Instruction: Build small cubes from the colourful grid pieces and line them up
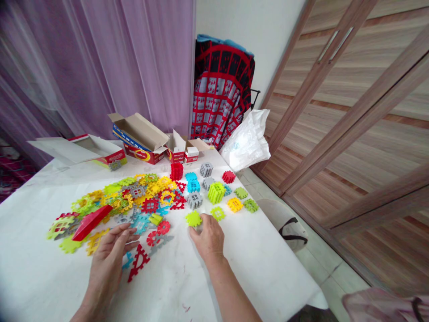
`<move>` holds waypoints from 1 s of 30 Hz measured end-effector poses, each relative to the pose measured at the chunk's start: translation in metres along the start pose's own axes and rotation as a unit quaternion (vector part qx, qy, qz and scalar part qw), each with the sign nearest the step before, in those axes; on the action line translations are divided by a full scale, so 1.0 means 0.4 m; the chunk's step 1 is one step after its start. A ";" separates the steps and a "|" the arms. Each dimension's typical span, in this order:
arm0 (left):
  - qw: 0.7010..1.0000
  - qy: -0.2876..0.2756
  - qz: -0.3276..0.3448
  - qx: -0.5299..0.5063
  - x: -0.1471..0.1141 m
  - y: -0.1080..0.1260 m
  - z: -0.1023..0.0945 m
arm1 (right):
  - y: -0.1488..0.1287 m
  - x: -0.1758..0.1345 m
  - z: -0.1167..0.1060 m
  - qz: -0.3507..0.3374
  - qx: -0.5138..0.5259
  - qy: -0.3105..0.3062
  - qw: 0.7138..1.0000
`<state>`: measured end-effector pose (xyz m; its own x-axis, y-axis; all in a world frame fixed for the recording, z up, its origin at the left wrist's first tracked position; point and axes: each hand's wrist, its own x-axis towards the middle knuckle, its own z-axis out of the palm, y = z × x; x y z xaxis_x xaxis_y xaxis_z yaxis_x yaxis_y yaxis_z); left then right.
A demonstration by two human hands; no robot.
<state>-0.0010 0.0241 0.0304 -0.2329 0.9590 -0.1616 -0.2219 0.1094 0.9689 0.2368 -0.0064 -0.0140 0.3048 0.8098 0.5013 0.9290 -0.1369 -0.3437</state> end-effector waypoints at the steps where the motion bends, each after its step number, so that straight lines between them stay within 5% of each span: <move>1: 1.000 -0.001 0.003 0.000 0.001 0.000 -0.001 | 0.002 -0.001 0.001 -0.003 0.002 0.001 1.000; 6: 0.998 0.023 0.055 0.002 0.025 0.015 -0.026 | 0.012 -0.001 -0.004 -0.033 0.039 0.040 0.998; 10: 0.988 0.118 0.102 -0.022 0.067 0.034 -0.079 | 0.002 -0.006 -0.019 -0.104 0.105 0.088 0.985; 14: 0.970 0.204 0.134 -0.011 0.097 0.037 -0.135 | -0.029 -0.025 -0.028 -0.174 0.155 0.070 0.970; 23: 0.909 0.264 0.191 0.260 0.097 0.006 -0.238 | -0.040 -0.039 -0.018 -0.193 0.204 0.029 0.959; 30: 0.802 0.191 0.229 0.517 0.115 0.007 -0.239 | -0.025 -0.037 -0.003 -0.202 0.229 0.038 0.951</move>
<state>-0.1028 0.0434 0.0078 -0.3821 0.8320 0.4023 0.8287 0.1158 0.5476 0.2232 -0.0177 -0.0169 -0.0274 0.6981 0.7155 0.7896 0.4540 -0.4127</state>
